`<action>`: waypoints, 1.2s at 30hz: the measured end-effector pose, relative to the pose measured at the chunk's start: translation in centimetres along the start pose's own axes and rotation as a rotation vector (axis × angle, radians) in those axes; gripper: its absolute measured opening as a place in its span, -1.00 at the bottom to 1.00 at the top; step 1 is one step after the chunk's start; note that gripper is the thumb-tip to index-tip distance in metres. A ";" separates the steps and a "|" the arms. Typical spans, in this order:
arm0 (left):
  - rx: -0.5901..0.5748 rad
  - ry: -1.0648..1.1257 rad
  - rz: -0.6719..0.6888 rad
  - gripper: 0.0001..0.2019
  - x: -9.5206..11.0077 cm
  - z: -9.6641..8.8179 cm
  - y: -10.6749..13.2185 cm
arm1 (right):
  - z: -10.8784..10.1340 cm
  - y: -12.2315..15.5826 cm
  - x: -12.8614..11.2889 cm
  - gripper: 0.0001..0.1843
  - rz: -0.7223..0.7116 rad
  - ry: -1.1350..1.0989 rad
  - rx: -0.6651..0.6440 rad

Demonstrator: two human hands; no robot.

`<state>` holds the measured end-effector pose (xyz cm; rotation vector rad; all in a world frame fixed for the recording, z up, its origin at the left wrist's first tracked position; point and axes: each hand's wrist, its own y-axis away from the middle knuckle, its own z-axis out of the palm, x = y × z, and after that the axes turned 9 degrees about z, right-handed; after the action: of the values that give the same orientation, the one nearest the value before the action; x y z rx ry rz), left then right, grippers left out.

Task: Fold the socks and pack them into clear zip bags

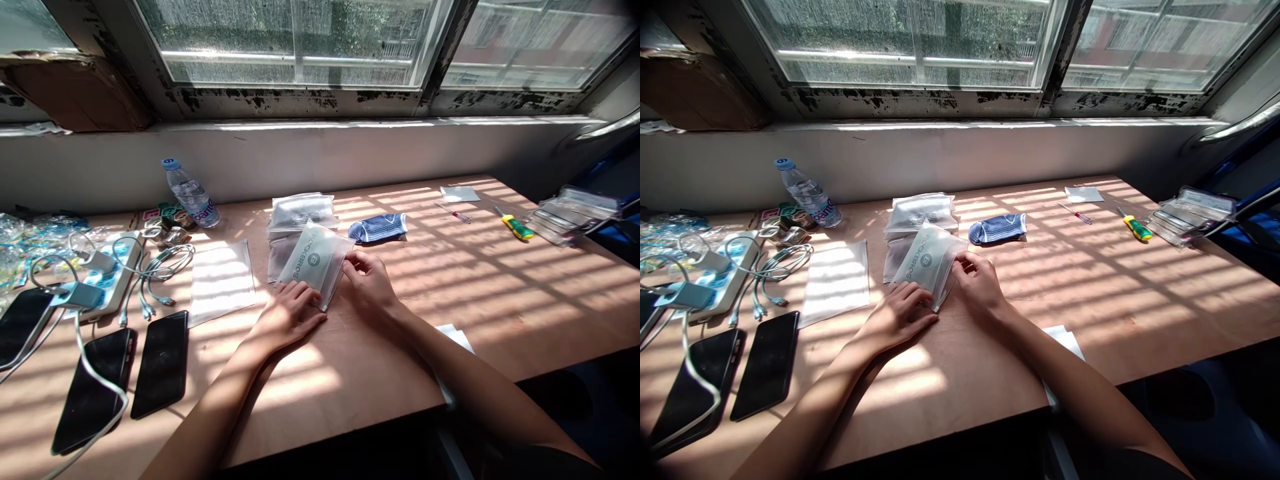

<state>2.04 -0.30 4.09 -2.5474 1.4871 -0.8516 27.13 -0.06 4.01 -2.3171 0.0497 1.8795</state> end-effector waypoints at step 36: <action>0.253 0.017 -0.157 -0.63 -0.7 1.6 0.7 | 0.5 1.0 0.9 -0.71 -0.614 0.556 -0.184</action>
<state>2.03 -0.40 2.20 -2.4951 1.1123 -1.0111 26.74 -0.86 2.90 -2.4991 -0.7045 0.9623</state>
